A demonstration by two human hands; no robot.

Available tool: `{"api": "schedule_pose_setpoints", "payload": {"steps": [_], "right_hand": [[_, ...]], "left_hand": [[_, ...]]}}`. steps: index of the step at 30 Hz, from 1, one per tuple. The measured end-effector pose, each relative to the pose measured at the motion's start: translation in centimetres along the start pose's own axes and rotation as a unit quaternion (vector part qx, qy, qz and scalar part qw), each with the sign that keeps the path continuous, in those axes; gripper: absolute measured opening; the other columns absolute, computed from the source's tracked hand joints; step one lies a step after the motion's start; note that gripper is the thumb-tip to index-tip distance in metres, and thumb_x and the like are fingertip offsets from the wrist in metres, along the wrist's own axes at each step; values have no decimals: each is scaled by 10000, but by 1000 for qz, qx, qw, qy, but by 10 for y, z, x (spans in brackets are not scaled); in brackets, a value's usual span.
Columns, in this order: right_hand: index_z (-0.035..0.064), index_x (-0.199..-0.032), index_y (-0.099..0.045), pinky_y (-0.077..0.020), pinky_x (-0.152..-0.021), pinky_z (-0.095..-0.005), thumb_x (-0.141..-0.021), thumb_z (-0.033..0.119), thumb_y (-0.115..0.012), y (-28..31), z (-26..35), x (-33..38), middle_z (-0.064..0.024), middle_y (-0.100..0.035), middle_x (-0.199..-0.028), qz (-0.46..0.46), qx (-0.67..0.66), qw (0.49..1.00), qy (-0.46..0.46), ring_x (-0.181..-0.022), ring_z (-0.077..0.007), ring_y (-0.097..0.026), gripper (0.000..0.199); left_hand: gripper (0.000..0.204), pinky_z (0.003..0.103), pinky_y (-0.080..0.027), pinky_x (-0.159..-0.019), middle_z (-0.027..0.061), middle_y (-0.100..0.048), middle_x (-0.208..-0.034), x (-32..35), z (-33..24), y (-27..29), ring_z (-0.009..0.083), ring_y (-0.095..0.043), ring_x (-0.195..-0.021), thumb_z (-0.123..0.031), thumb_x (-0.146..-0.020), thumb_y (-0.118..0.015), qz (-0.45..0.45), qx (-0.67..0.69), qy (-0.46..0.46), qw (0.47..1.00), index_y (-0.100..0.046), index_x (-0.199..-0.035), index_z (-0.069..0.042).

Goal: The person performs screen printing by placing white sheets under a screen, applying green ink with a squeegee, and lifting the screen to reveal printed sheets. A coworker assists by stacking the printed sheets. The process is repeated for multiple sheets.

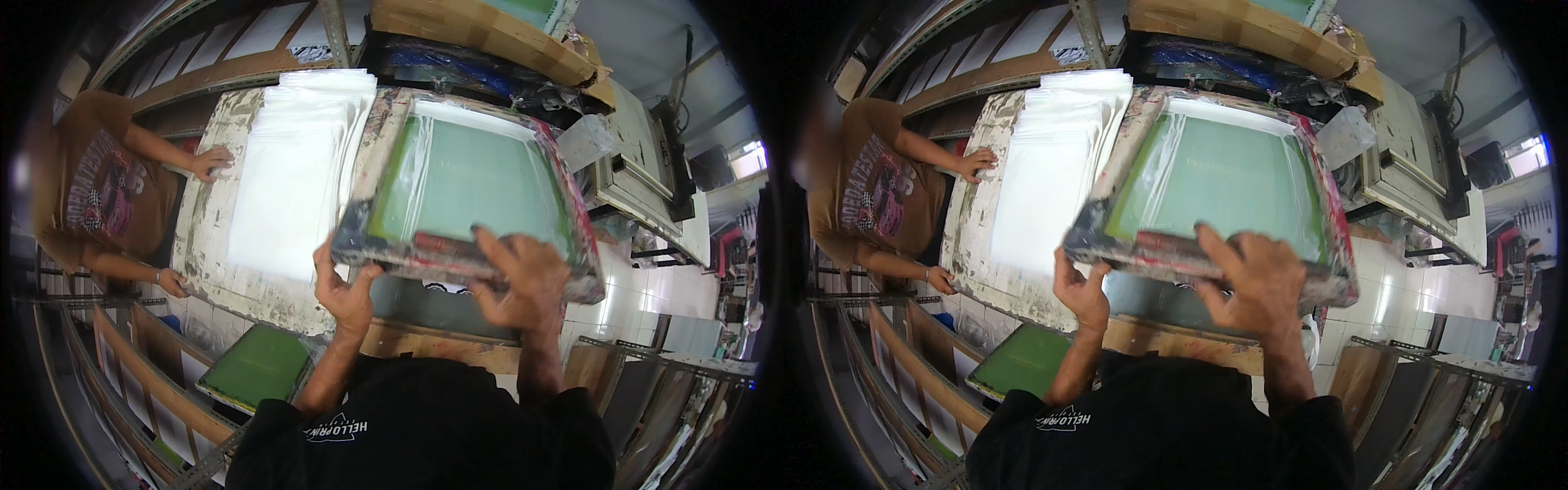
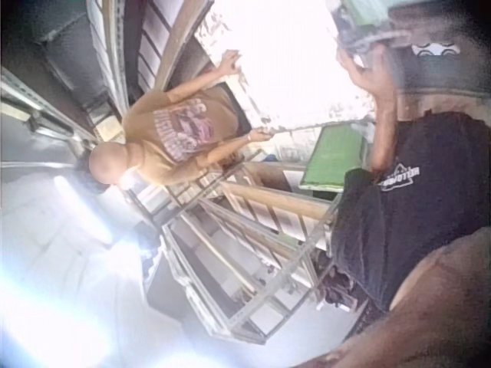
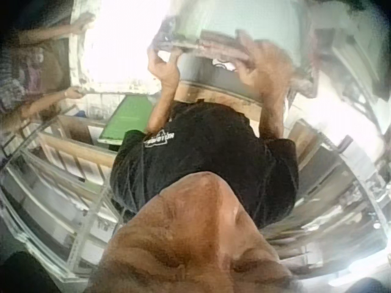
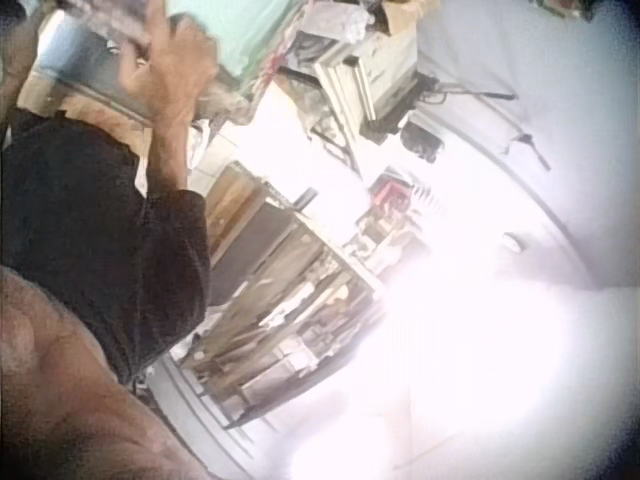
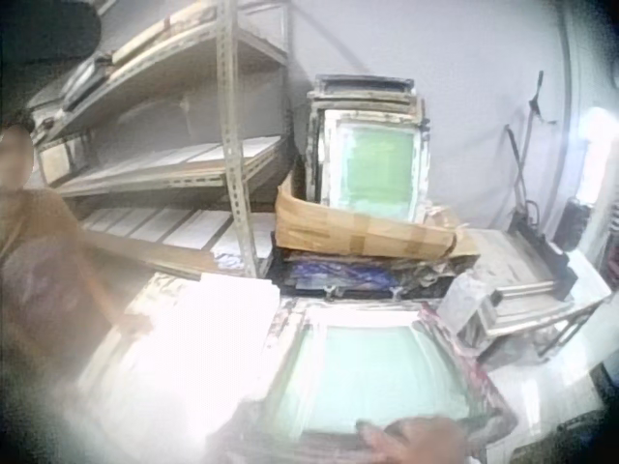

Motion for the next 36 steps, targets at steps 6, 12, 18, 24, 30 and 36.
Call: {"api": "schedule_pose_setpoints", "payload": {"steps": [6,12,18,24,30,36], "right_hand": [[74,-1223,-739,-569,-800,-366,-667,290,-878,76,-44,-111,-137,-758,-918,-87,-22,995,52,-812,-276,-734,612],[30,-1211,-731,-533,-926,-327,-809,347,-847,102,-74,-192,-151,-756,-1071,-14,-62,998,-31,-973,-213,-722,525],[8,-1027,-794,-551,-738,-324,-802,356,-831,102,-73,-202,-157,-780,-886,9,-103,992,-67,-740,-235,-715,416],[-16,-1050,-785,-552,-777,-332,-805,330,-831,111,-54,-198,-167,-779,-891,-43,-63,996,-36,-750,-247,-715,426],[-26,-1008,-782,-515,-693,-292,-816,346,-810,111,-48,-203,-137,-762,-819,-45,-30,999,3,-697,-194,-680,420],[57,-1298,-687,-469,-1037,-343,-862,284,-801,92,-109,-200,-159,-687,-1249,-16,-121,991,-60,-1166,-233,-648,504]], "left_hand": [[597,331,-465,-982,179,-597,-1288,-94,-7,-65,222,-575,-1178,-82,-993,-594,-123,182,-87,972,-341,-1523,26],[437,435,-478,-916,115,-682,-1115,-179,176,-184,308,-631,-1052,-265,-910,-755,109,-144,6,984,-663,-1293,-77],[277,542,-448,-951,109,-711,-995,-141,205,-241,316,-652,-942,-232,-814,-829,147,-369,-133,908,-778,-1065,-125],[120,416,-525,-728,122,-735,-869,-137,205,-238,332,-690,-766,-136,-832,-795,146,-187,34,971,-761,-937,-88],[91,392,-535,-683,180,-728,-827,-147,157,-153,323,-702,-714,-101,-902,-716,44,-165,26,985,-727,-945,-21],[117,283,-476,-668,24,-686,-834,-150,162,20,104,-557,-713,-100,-953,-682,-106,-161,14,981,-715,-961,12]]}}
Point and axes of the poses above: each hand's wrist, its own x-axis away from the middle knuckle, its own y-axis out of the back of the hand, z = x × y, the point moved 9 cm from there along -x, towards the middle knuckle
